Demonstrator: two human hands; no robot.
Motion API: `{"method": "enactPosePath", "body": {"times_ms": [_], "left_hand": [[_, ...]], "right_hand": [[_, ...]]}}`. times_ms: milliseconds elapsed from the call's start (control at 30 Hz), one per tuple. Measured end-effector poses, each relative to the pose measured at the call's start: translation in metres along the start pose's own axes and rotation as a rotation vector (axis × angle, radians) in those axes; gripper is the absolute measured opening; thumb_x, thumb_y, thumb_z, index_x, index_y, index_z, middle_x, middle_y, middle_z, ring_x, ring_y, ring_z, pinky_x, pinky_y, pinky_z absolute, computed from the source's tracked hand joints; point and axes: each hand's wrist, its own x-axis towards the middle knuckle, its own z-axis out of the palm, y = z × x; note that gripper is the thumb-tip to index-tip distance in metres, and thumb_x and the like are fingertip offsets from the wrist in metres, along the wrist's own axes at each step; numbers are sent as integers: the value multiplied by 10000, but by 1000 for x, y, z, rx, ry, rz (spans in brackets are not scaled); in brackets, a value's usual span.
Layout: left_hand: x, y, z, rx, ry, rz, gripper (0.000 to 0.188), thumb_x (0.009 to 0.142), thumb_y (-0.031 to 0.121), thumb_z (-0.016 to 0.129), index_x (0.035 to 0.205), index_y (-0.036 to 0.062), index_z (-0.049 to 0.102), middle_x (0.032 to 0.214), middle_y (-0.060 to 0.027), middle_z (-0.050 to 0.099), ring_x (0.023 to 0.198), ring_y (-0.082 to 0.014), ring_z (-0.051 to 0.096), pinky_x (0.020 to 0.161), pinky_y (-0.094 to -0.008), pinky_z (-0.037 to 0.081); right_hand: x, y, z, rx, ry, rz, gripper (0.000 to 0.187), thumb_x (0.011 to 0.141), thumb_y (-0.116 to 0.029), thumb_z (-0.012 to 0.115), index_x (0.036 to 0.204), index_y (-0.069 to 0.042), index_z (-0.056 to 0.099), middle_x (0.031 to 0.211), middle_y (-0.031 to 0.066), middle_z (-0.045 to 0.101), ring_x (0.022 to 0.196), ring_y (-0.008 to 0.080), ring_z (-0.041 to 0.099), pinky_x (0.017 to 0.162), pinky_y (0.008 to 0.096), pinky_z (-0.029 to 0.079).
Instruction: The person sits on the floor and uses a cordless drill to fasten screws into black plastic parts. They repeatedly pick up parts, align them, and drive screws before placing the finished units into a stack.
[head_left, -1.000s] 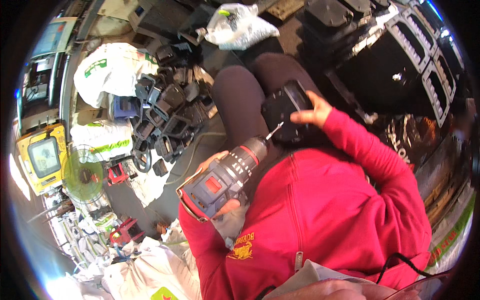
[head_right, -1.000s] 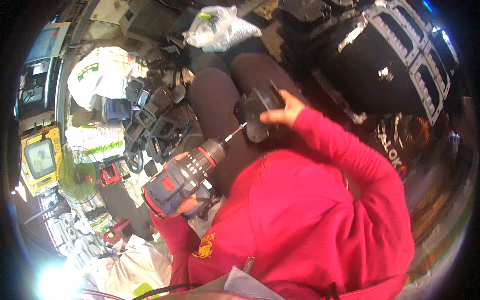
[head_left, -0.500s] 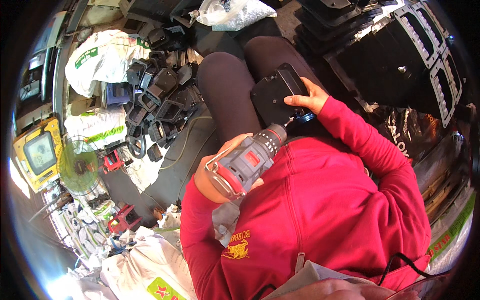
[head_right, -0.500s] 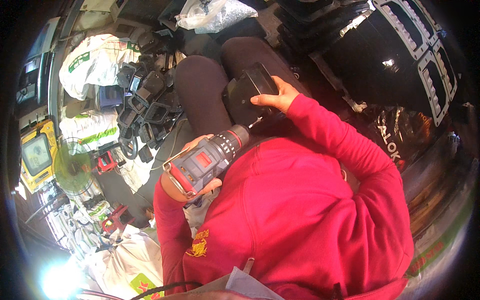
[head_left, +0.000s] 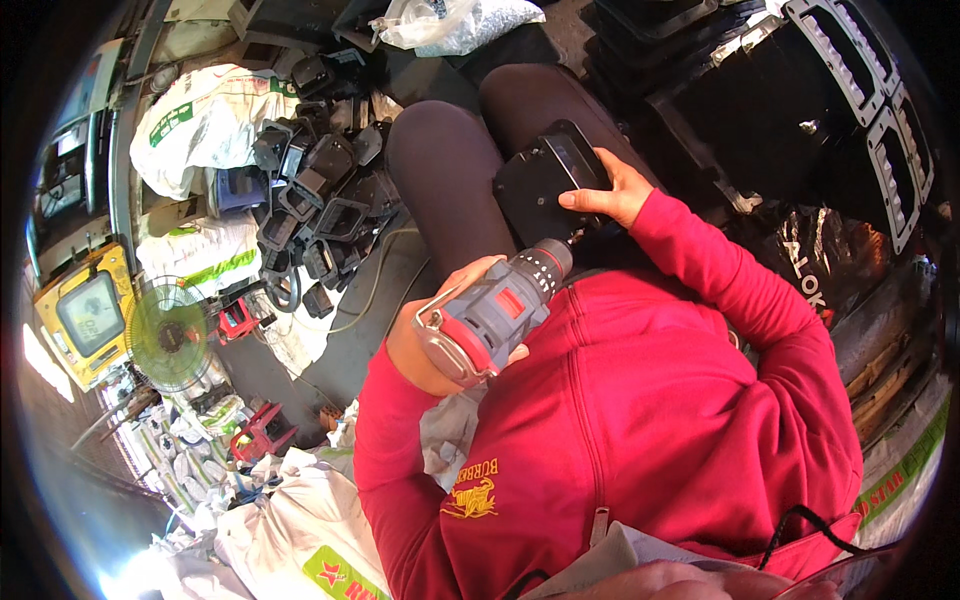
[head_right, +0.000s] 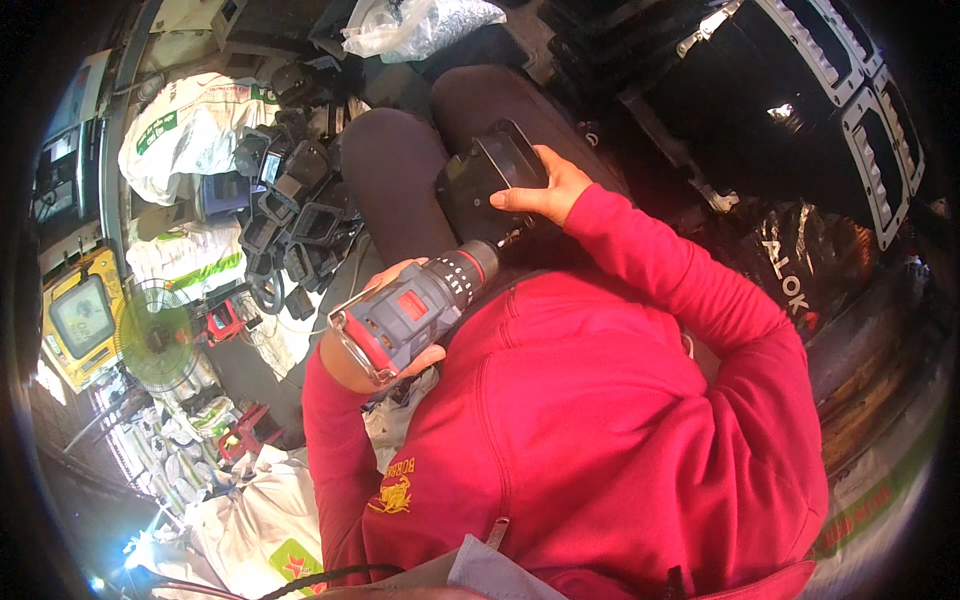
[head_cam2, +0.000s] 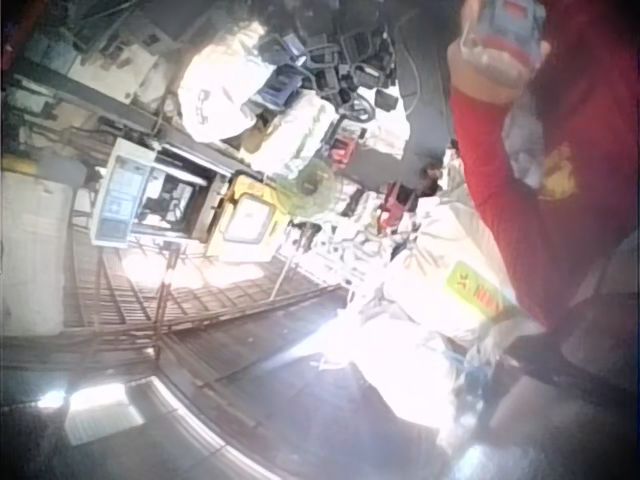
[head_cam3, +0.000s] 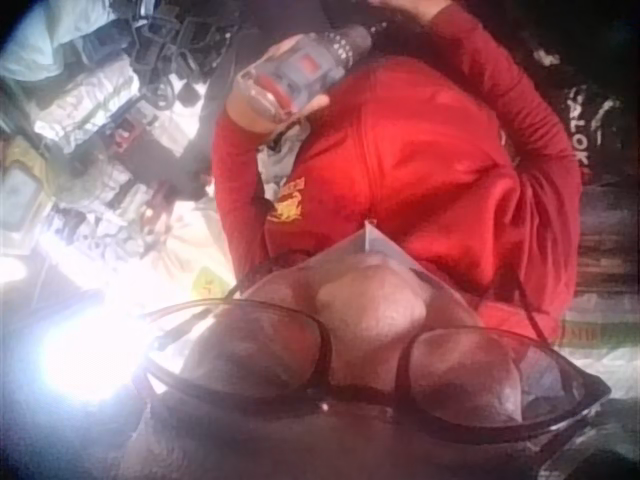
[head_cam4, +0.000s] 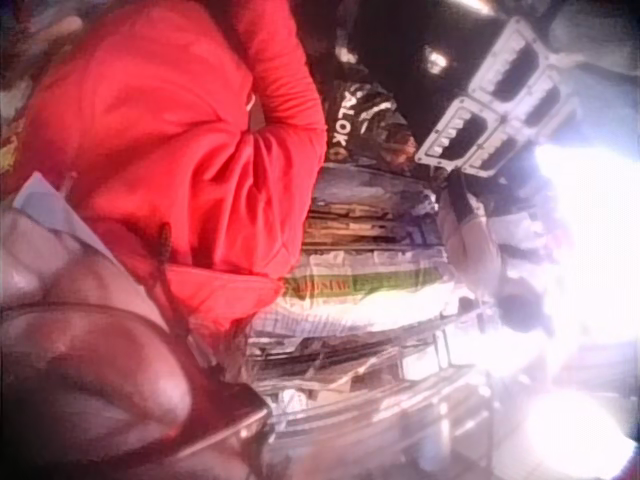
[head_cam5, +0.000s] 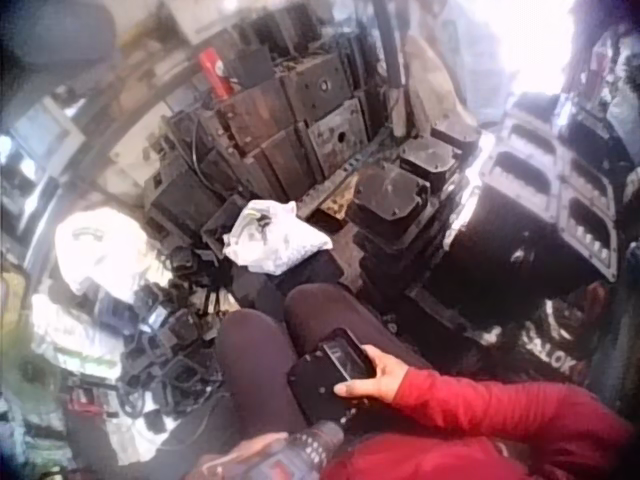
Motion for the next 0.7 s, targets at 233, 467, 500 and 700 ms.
{"method": "enactPosePath", "body": {"times_ms": [233, 467, 500, 700], "left_hand": [[8, 8, 5, 138, -6, 126, 760, 642, 259, 812, 1289, 71, 459, 1230, -83, 534, 1102, -226, 560, 919, -340, 473], [6, 12, 8, 150, -26, 123, 620, 737, 119, 713, 1294, 80, 441, 1222, -65, 511, 1062, -171, 559, 889, -269, 471], [8, 10, 9, 65, -50, 94, 613, 753, 124, 699, 1301, 77, 428, 1222, -65, 511, 1068, -172, 554, 891, -268, 469], [13, 3, 17, -127, -67, -129, 637, 772, 130, 688, 1323, 59, 375, 1189, -57, 539, 1061, -182, 563, 895, -269, 465]], "right_hand": [[1, 7, -1, -26, 28, -14, 764, 649, -279, 830, 1247, 27, 466, 1044, 127, 633, 936, 183, 614, 828, 299, 489], [-1, 17, 8, 25, 96, -34, 713, 655, -262, 825, 1229, -4, 491, 1005, 104, 649, 903, 175, 623, 811, 302, 495], [0, 19, 9, 37, 99, -46, 700, 657, -254, 824, 1224, -8, 497, 999, 100, 651, 898, 171, 624, 808, 301, 496], [11, 18, 13, 24, 145, -23, 646, 661, -207, 828, 1190, -5, 516, 979, 95, 658, 892, 167, 628, 801, 296, 497]]}}
